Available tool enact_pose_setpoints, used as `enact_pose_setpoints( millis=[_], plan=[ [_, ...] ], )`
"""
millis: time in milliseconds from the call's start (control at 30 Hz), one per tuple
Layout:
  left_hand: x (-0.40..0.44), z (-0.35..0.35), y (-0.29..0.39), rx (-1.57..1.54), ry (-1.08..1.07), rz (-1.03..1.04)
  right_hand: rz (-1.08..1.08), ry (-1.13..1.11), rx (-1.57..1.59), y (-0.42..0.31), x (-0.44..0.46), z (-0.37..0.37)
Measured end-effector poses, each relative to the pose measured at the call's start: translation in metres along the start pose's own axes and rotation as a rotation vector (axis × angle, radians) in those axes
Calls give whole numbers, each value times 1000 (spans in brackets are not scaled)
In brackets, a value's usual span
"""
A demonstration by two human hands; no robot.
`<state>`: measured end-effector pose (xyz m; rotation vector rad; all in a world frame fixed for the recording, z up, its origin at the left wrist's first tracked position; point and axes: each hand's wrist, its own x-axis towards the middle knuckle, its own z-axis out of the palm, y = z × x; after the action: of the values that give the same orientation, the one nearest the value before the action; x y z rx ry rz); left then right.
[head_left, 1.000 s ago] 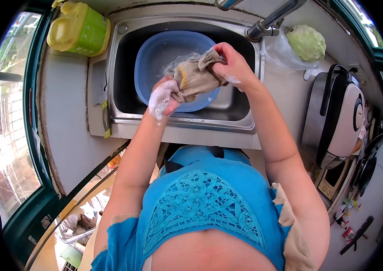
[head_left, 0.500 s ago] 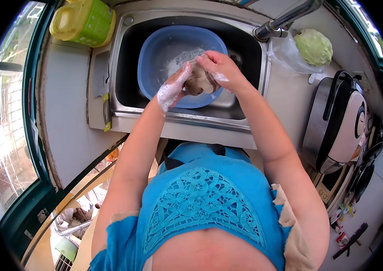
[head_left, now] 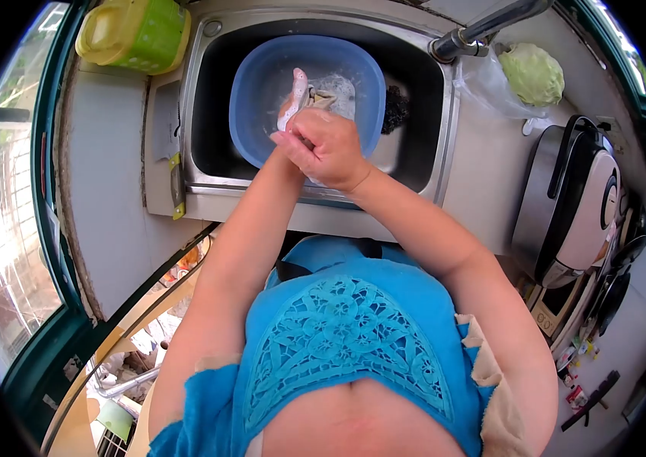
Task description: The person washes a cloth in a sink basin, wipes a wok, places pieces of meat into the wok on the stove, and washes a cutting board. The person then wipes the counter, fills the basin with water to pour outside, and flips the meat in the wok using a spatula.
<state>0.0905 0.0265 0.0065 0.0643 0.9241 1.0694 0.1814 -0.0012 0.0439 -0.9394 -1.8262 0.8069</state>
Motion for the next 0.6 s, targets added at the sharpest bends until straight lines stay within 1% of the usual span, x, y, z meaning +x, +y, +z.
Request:
enact_pose_setpoints(
  millis=[67,100,133,167,200,267,300,333,367,400,433,467,500,533,567,600],
  plan=[
    [18,-25,-26,-194,-265,233,140,155,-154,21,18,14],
    [-7,13,-21,-247,86,235,216,234,-230,41,29,17],
    [-7,2,-26,92,173,184,256,269,-254,73,37,18],
    [-5,-7,-32,108,156,171,258,226,-263,88,33,22],
    [-4,-4,-29,120,128,170,245,184,-275,87,40,20],
    [-6,-4,-17,117,114,100,327,229,-99,76,39,21],
    [-9,-1,-9,113,108,65,368,249,-11,59,39,19],
    [-4,1,-3,17,170,-22,394,181,60,44,35,18],
    [12,-23,-9,-55,-33,23,218,189,-3,20,22,23],
    [35,-61,-24,-126,-240,69,39,198,-68,4,15,29],
    [37,-59,-23,-196,-454,117,120,323,-89,17,15,37],
    [38,-56,-29,-118,-211,134,183,314,-167,37,20,36],
    [8,-14,-22,-33,41,143,258,306,-238,61,27,33],
    [-8,12,-19,60,284,158,324,305,-309,82,34,28],
    [-9,10,-23,106,257,120,406,264,-307,96,34,23],
    [-5,6,-22,100,237,97,362,278,-312,95,37,24]
  ],
)
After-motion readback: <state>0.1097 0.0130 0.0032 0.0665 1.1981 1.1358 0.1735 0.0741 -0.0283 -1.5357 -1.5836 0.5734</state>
